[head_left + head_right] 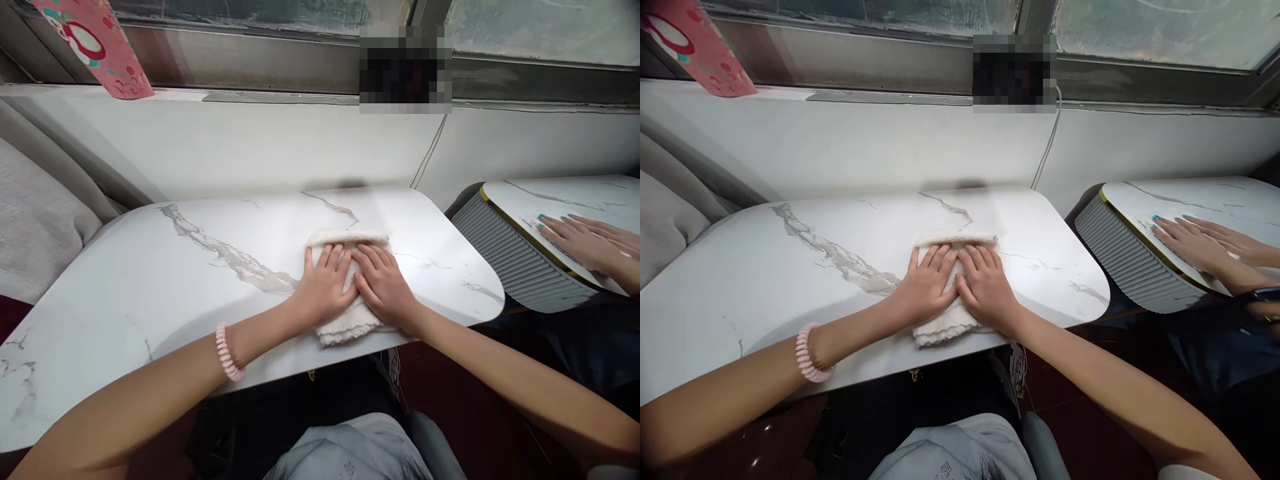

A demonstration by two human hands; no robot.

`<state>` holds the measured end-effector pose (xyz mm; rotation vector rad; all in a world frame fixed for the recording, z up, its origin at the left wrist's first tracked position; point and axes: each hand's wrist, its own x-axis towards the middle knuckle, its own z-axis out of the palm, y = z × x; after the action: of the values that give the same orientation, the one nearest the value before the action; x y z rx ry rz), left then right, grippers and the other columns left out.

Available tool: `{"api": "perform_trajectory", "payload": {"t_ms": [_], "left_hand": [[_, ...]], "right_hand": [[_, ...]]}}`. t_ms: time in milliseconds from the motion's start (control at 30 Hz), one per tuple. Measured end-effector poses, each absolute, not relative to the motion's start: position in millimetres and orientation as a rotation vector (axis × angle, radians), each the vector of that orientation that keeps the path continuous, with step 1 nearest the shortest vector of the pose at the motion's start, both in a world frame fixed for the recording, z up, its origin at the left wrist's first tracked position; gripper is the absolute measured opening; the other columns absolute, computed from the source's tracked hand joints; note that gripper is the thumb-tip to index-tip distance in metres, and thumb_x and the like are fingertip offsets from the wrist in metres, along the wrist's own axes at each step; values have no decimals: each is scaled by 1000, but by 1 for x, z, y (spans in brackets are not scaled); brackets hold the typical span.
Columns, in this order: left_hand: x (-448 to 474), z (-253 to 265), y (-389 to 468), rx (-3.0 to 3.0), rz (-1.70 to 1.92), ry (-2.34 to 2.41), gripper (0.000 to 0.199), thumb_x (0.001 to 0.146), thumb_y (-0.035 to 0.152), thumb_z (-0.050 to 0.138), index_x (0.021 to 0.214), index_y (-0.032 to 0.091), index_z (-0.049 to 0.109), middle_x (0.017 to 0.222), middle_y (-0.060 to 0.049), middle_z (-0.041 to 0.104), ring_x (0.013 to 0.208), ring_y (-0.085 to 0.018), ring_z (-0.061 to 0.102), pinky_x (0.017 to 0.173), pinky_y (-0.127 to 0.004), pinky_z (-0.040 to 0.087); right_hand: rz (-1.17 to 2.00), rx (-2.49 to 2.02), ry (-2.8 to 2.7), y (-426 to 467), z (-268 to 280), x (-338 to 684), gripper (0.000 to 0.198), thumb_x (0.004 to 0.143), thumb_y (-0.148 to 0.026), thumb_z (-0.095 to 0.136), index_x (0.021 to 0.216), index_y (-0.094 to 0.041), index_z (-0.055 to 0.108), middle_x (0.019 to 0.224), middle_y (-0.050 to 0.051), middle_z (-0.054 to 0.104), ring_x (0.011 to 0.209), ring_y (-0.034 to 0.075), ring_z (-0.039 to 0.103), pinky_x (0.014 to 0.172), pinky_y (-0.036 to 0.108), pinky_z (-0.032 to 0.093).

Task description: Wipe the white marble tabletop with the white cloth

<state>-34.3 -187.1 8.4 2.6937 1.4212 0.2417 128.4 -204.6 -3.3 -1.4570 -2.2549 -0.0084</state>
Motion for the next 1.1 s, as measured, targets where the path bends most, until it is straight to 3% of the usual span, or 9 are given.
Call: {"api": "perform_trajectory", "payload": {"t_ms": [633,833,1100], "left_hand": [[-43,3,-1,2555,385,1596,49,98,40,30,142,20,40,154,-10,37,143,-24,29,118,-56,12],[-43,0,12,2520,457,1612,48,99,41,28,141,21,42,150,-9,42,141,-26,32,118,-57,14],[-48,-2,-9,2506,473,1673,52,99,42,28,142,18,41,153,-12,39,143,-27,30,118,-58,14]], "right_hand": [[71,-1520,-2094,-7,-10,102,38,93,-20,32,118,-14,61,127,12,60,121,26,50,107,42,34],[26,-1516,-2087,10,-13,101,37,93,-20,32,115,-17,62,122,10,62,118,25,51,104,41,37],[30,-1499,-2199,-7,-12,99,42,97,-24,29,128,-14,56,137,11,55,128,25,46,109,42,32]]}}
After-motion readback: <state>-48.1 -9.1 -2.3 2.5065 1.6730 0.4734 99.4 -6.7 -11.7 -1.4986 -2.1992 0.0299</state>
